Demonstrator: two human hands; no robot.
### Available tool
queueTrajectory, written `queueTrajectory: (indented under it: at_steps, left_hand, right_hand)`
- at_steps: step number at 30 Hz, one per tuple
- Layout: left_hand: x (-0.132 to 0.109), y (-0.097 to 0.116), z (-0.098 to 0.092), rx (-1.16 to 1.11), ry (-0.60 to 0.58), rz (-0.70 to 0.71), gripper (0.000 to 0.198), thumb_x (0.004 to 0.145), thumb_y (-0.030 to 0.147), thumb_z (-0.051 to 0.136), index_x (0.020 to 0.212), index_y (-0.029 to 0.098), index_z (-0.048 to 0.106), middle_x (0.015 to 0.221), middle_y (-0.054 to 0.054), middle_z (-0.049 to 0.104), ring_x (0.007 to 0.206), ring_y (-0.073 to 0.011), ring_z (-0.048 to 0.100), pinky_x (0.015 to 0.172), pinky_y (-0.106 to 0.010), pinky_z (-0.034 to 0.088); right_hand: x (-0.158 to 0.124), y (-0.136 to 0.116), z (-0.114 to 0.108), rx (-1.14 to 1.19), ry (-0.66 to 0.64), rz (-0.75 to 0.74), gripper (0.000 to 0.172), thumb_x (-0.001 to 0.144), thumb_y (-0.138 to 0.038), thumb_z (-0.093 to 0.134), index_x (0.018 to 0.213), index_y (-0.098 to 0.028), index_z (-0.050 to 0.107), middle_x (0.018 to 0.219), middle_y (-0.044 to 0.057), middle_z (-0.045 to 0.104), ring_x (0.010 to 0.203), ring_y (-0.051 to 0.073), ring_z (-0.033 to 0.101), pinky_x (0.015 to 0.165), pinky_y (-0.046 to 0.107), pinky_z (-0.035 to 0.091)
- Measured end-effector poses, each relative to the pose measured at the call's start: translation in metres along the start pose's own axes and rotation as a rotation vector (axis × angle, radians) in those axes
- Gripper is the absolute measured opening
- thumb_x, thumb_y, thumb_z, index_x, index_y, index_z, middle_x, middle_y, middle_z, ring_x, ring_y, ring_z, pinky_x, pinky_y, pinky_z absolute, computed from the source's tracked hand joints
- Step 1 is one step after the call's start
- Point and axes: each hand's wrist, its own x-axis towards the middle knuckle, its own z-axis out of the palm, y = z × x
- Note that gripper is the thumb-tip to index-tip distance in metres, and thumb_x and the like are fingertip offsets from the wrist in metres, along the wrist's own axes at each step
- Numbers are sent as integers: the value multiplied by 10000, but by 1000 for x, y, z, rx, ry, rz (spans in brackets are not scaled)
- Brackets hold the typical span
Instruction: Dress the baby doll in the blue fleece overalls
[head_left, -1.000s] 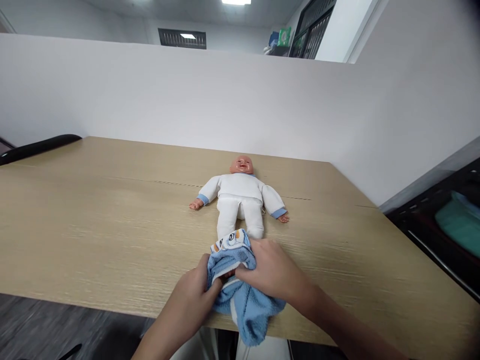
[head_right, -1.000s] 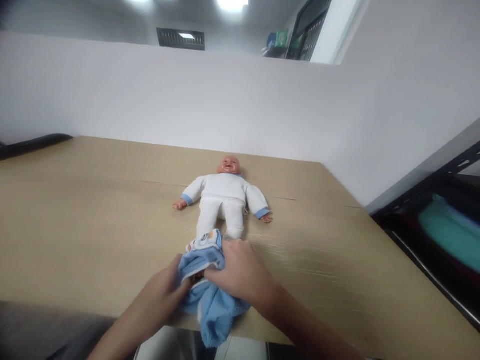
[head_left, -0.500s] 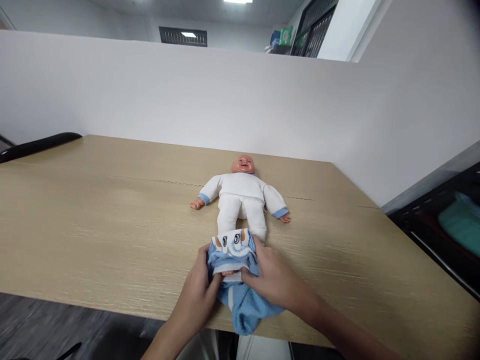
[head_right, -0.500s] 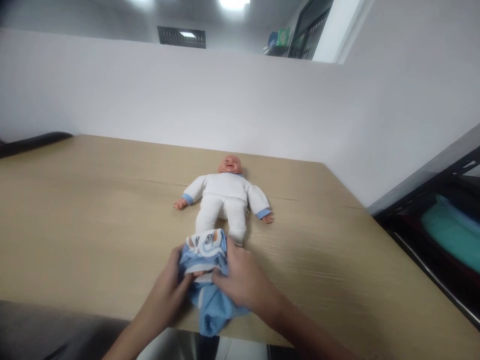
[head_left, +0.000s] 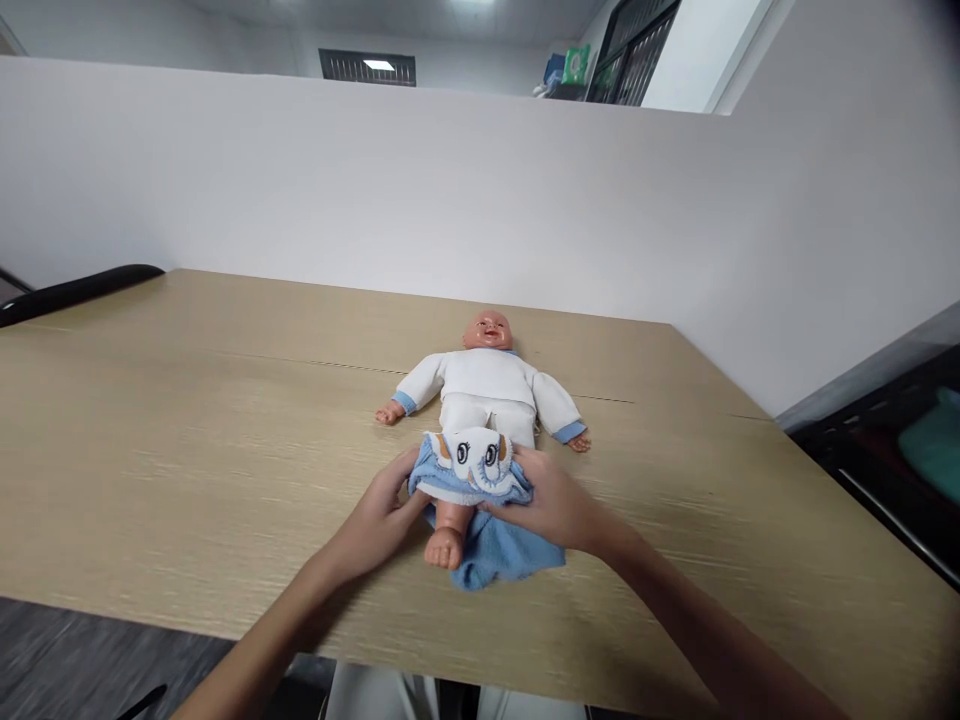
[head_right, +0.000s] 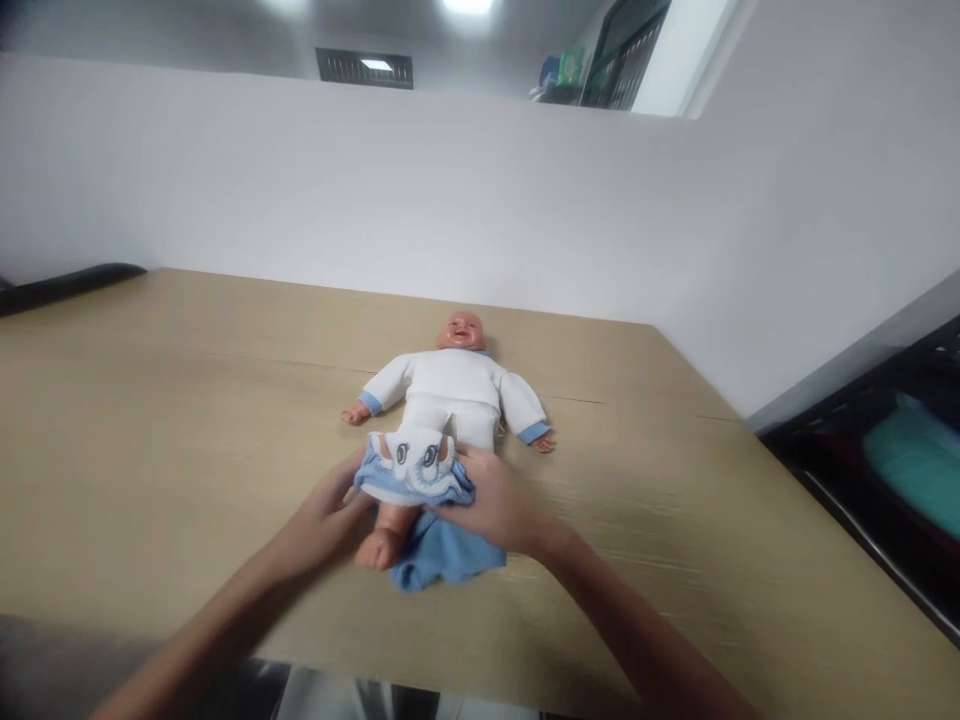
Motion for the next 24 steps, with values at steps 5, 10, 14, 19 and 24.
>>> queueTrajectory:
  at_steps: [5, 10, 14, 19, 24]
  left_hand:
    - [10, 4, -25, 35, -189, -50, 524, 1032, 520, 638, 1463, 223, 608, 1541, -139, 631, 1446, -343, 564, 1251, -498, 426]
    - [14, 5, -31, 57, -257, -17, 466, 1025, 566, 637, 1343, 227, 603, 1354, -113, 665, 1249, -301, 609, 1131, -473, 477]
    - [32, 15, -27, 148, -114, 125, 495, 1042, 557, 617, 1406, 235, 526, 1404, -115, 594, 1267, -279, 537, 1148, -459, 417]
    - [79, 57, -17, 357, -355, 247, 410, 1003, 586, 676, 1256, 262, 676, 1240, -46, 696, 1183, -264, 583, 1047, -398, 437]
    - [131, 77, -1, 367, -815, 57, 499, 875, 695, 763, 905, 202, 691, 745, 34, 585, 691, -151, 525, 659, -302, 393]
  right_hand:
    - [-5, 35, -15, 156, 69, 130, 481, 854, -468, 875, 1246, -229, 729, 1257, 83, 747, 1198, 308, 675, 1080, 423, 529]
    - [-19, 58, -14, 585, 7, 325, 605, 815, -474, 905, 1321, -219, 694, 1197, 43, 771, 1084, 246, 706, 984, 347, 549]
    - [-25, 60, -12, 849, 24, 374, 634, 744, -437, 978, 1286, -238, 715, 1139, 17, 787, 968, 182, 714, 856, 254, 547]
    - [-27, 53, -11, 1007, 53, 377, 670, 679, -424, 1019, 1250, -230, 727, 1094, 35, 799, 929, 182, 735, 837, 253, 562]
    - [-30, 54, -11, 1035, 76, 392, 693, 643, -469, 1025, 1217, -210, 736, 1029, 45, 796, 866, 177, 716, 788, 249, 556]
